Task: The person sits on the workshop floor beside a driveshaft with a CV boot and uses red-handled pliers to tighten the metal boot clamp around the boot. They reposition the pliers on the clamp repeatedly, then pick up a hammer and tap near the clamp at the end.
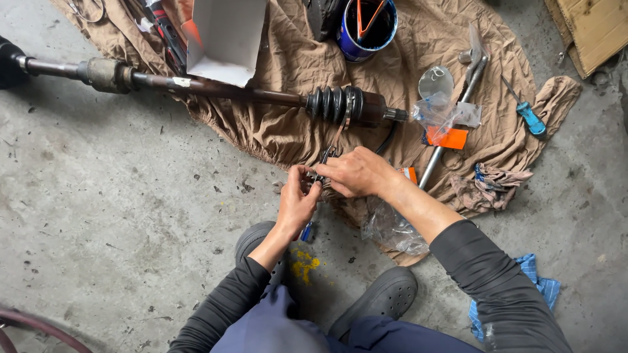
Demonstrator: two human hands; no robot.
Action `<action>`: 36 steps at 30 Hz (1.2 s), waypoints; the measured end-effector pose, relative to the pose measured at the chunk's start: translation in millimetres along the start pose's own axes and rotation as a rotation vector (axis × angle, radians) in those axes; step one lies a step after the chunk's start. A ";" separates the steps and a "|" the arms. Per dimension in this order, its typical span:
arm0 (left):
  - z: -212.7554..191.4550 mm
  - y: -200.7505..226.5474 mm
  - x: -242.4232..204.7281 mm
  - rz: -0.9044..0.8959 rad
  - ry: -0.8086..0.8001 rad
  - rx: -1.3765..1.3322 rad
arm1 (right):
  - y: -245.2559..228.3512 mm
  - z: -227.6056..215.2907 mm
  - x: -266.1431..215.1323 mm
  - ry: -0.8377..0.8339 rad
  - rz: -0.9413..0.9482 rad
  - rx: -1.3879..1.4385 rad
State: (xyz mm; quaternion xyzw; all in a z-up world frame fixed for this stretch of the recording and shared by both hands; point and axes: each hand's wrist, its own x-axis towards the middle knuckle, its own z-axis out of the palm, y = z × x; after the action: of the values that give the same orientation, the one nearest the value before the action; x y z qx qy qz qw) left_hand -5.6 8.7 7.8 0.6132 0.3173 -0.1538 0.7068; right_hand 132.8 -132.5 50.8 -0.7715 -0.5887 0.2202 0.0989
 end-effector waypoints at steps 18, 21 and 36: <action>0.1 -21.4 5.0 0.085 -0.154 -0.153 | -36.3 25.2 -24.5 0.589 1.092 1.707; 2.2 -31.1 7.4 0.153 -0.125 -0.064 | -28.2 63.1 -22.3 0.565 0.953 1.772; -0.3 -33.5 5.7 0.222 -0.220 -0.298 | -29.6 46.8 -11.7 0.589 0.738 1.797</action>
State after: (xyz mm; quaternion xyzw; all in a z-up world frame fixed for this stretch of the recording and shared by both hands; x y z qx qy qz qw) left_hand -21.7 3.3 -21.7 0.5124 0.1878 -0.0923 0.8328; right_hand 83.4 -140.2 24.3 -0.5690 0.1176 0.3991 0.7094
